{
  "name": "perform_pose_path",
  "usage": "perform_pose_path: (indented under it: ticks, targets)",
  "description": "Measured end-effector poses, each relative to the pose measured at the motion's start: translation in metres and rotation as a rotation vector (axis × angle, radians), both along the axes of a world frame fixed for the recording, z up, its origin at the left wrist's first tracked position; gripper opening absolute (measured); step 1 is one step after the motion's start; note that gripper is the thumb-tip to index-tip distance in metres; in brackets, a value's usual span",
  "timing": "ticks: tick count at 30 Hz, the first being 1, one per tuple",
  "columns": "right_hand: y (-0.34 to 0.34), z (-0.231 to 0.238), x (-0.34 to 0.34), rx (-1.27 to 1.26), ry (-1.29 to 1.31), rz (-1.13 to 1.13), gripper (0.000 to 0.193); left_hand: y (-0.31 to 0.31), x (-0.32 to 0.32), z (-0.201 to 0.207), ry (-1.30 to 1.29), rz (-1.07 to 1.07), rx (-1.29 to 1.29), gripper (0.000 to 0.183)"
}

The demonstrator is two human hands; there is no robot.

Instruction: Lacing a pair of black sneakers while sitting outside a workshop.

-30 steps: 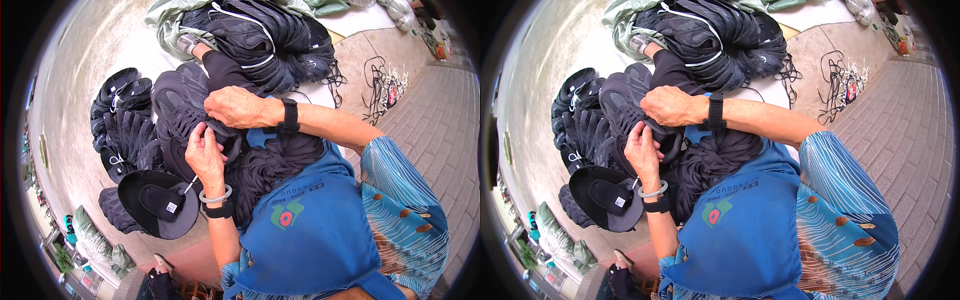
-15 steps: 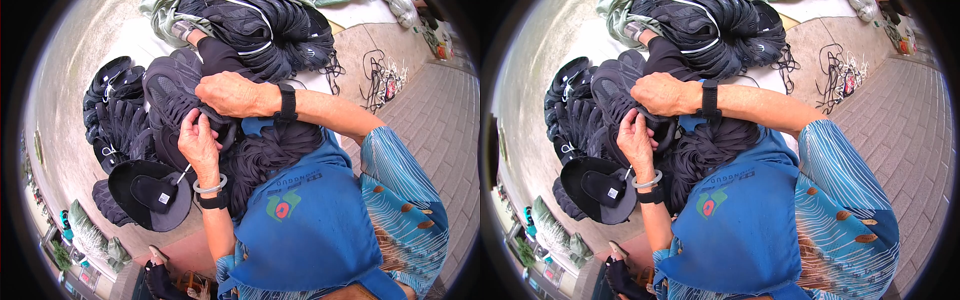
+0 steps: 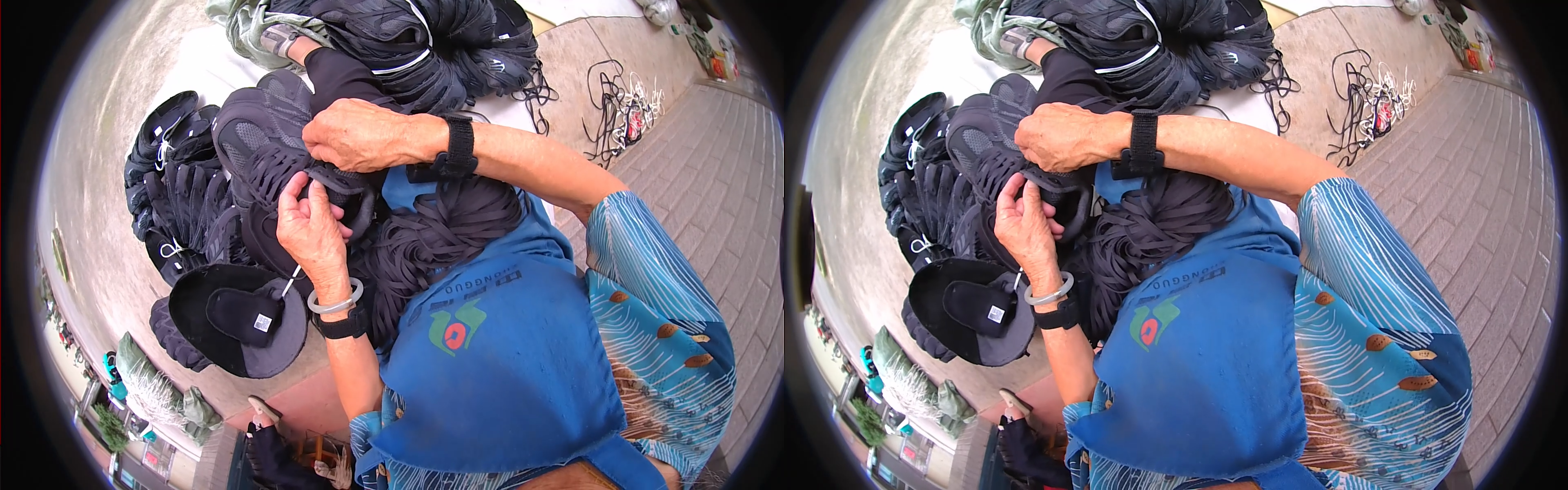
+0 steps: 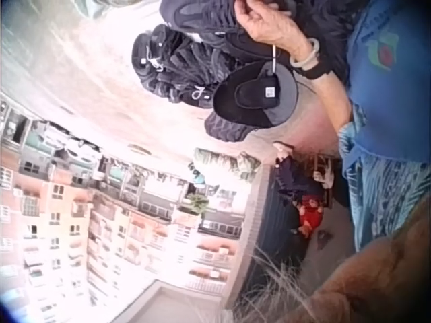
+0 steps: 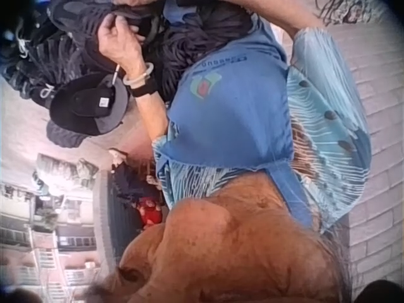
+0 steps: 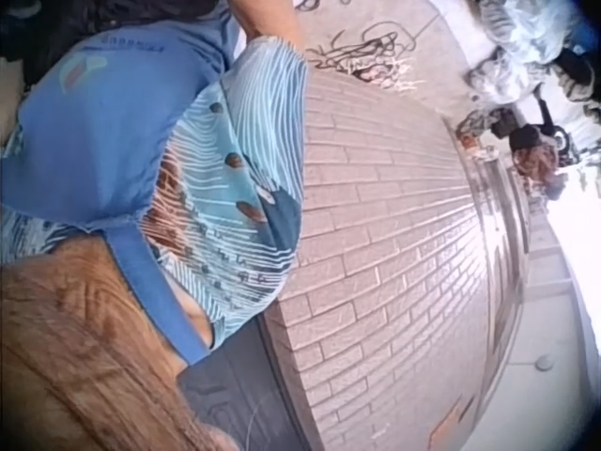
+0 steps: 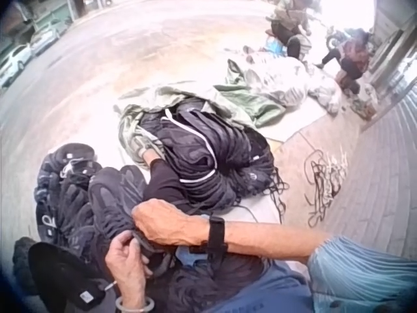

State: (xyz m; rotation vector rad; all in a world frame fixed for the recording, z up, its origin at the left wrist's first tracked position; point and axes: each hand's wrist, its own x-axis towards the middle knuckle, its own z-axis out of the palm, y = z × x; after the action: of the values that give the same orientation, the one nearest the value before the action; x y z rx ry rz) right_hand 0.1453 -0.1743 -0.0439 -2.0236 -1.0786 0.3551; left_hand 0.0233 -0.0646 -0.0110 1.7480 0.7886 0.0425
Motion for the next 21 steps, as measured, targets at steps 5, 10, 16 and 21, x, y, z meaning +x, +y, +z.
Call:
perform_pose_path:
  ticks: [5,10,16,21]
  targets:
    - [0.001,0.002,-0.001,-0.061,0.029,0.02,0.018,-0.002,0.003,-0.001,0.006,-0.006,0.024,0.033]
    - [0.002,0.013,-0.007,-0.049,-0.074,0.03,0.015,-0.003,0.001,0.003,0.02,0.01,0.009,0.03]
    - [-0.001,0.019,-0.01,-0.039,-0.182,0.009,0.018,-0.004,0.001,0.004,0.026,0.014,0.014,0.031]
    - [-0.002,0.011,-0.007,-0.048,-0.114,-0.024,0.018,-0.005,0.0,0.003,0.003,0.026,0.013,0.034]
